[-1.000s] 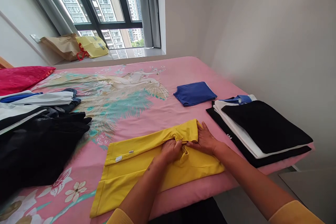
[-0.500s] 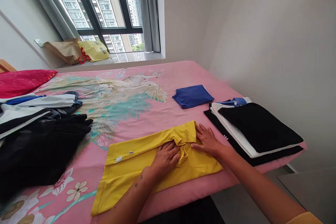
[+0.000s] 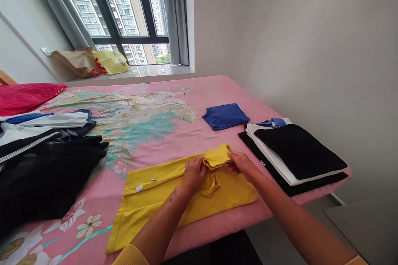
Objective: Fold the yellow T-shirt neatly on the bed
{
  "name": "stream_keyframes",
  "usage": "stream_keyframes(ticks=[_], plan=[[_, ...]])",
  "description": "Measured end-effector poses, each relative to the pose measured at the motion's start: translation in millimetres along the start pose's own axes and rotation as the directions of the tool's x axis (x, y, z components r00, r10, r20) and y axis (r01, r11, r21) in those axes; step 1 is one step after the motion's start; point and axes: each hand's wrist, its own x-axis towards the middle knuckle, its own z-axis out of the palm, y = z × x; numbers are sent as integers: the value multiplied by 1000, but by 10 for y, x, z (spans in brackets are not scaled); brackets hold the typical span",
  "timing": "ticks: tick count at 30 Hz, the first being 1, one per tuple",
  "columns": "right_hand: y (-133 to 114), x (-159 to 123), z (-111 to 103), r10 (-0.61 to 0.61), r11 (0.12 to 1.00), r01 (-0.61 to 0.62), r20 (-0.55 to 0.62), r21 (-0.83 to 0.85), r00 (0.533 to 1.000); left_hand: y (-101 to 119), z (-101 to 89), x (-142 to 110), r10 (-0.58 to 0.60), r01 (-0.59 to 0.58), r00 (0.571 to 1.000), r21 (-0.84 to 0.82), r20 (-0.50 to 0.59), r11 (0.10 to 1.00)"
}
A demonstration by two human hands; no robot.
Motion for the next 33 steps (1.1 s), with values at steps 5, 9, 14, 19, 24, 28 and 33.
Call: stream_keyframes(ticks=[5, 9, 14, 19, 24, 28, 33], plan=[[160, -10, -81, 126, 990, -125, 17, -63, 992, -160, -38, -55, 124, -122, 987, -25, 107, 992], [250, -48, -142, -106, 788, -6, -145, -616, 984, -154, -139, -121, 128, -133, 968, 9, 214, 991], [103, -125, -12, -539, 566, 271, -101, -779, 837, 159, -179, -201, 163, -174, 966, 41, 202, 984], [69, 66, 227, -614, 335, 535, 250, -775, 748, 269, -52, -196, 25, -48, 986, 135, 167, 990], [125, 216, 342, -432, 230, 346, 224, -909, 874, 5, -71, -126, -27, -4, 986, 186, 166, 982], [129, 204, 395, -468, 180, 384, 265, -905, 843, -180, -112, -101, -33, -13, 978, 215, 208, 977], [345, 379, 249, -276, 284, 200, 119, -938, 954, -343, -103, -123, -78, 8, 968, 279, 239, 960]])
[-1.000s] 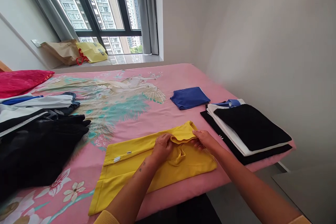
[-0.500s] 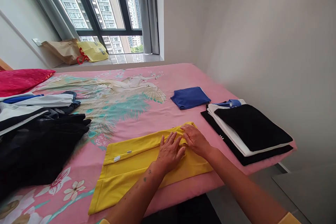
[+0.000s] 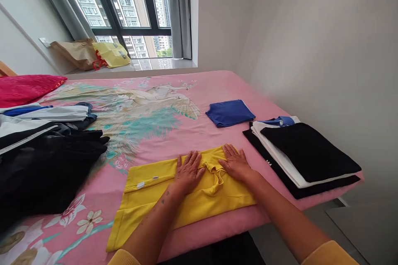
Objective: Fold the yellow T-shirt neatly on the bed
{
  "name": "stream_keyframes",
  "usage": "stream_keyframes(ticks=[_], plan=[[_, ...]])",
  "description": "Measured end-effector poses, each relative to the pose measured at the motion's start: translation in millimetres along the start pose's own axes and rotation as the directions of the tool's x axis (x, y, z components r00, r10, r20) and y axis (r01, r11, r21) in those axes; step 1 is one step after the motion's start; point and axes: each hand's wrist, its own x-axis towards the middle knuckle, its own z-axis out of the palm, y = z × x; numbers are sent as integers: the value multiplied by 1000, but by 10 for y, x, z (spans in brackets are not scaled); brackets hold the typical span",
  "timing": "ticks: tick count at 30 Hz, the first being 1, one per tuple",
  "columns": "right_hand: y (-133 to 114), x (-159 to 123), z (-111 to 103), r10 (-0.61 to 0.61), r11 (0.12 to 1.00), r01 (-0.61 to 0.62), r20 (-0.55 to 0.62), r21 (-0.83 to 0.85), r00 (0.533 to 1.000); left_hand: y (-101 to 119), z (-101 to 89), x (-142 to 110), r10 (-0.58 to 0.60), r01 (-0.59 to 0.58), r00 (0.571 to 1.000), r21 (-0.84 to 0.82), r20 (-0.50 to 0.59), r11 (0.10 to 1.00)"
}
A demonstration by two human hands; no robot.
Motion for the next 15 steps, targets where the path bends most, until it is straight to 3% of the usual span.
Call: stream_keyframes(ticks=[4, 8, 13, 15], plan=[[173, 59, 157, 24, 999, -24, 11, 28, 1000, -115, -33, -71, 2, -4, 999, 35, 33, 999], [145, 36, 168, 34, 999, -35, 18, 37, 999, -362, -177, -270, -56, 49, 995, 91, 86, 995], [96, 19, 75, 31, 996, -32, 11, 83, 999, -915, -505, -726, -267, 243, 957, 196, 109, 950], [103, -49, 16, 33, 988, -22, -69, 152, 997, -1132, -630, -973, -372, 353, 926, 210, 59, 912]])
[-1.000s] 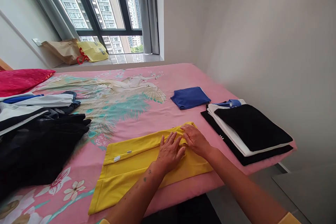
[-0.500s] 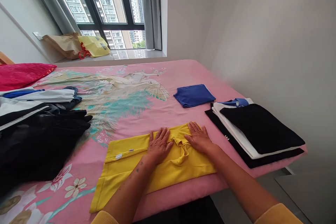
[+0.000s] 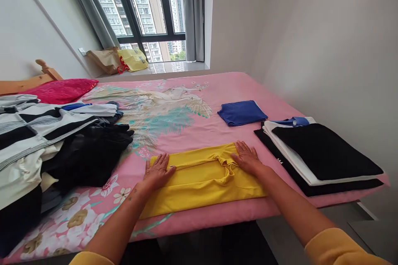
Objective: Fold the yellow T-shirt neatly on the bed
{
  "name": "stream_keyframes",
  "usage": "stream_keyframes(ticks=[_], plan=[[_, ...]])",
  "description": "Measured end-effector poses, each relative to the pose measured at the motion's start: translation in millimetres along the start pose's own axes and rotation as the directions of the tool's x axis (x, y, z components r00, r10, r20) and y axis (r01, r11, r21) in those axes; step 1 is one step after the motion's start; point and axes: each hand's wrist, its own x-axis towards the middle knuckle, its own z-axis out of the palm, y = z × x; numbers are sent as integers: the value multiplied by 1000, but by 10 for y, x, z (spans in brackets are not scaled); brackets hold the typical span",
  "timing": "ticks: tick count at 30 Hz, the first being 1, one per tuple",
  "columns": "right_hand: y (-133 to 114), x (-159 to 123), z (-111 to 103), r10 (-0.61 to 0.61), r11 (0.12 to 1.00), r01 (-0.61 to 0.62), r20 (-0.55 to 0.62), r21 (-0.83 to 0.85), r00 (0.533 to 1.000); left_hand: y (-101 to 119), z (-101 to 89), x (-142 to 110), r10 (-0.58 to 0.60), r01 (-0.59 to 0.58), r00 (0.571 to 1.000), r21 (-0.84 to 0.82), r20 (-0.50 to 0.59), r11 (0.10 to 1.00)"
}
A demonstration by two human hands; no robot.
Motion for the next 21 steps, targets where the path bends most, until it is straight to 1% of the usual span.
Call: stream_keyframes(ticks=[1, 2, 4, 5, 6, 7, 9, 11, 13, 15, 17, 21], plan=[[5, -67, -36, -7, 999, 11, -82, 49, 997, -141, -10, -96, -33, 33, 999, -7, -34, 999], [14, -160, -70, -15, 995, 33, -178, 98, 984, -266, -6, -203, -35, 33, 996, -20, -78, 999], [42, -410, -120, -37, 983, 95, -338, 155, 940, -465, 45, -441, 41, -50, 984, -53, -173, 997], [63, -553, -131, -58, 980, 124, -374, 155, 926, -537, 88, -562, 96, -113, 973, -70, -212, 991], [89, -693, -132, -80, 980, 141, -379, 138, 922, -592, 138, -678, 143, -169, 960, -90, -242, 981], [122, -822, -123, -94, 983, 144, -365, 111, 926, -632, 189, -783, 174, -210, 948, -113, -267, 971], [205, -1014, -87, -96, 992, 118, -319, 49, 943, -672, 275, -945, 188, -246, 931, -157, -312, 956], [296, -1104, -48, -60, 998, 63, -273, 2, 960, -679, 315, -1042, 159, -239, 921, -194, -355, 951], [369, -1114, -27, -5, 1000, 2, -229, -13, 973, -673, 302, -1092, 107, -198, 920, -211, -376, 957], [410, -1095, -33, 47, 999, -49, -186, -2, 981, -666, 254, -1121, 61, -145, 932, -210, -358, 967], [425, -1088, -58, 80, 997, -80, -147, 7, 986, -657, 197, -1145, 35, -103, 948, -202, -315, 974], [431, -1138, -109, 83, 996, -84, -93, -5, 992, -604, 100, -1159, -14, -27, 978, -191, -209, 981]])
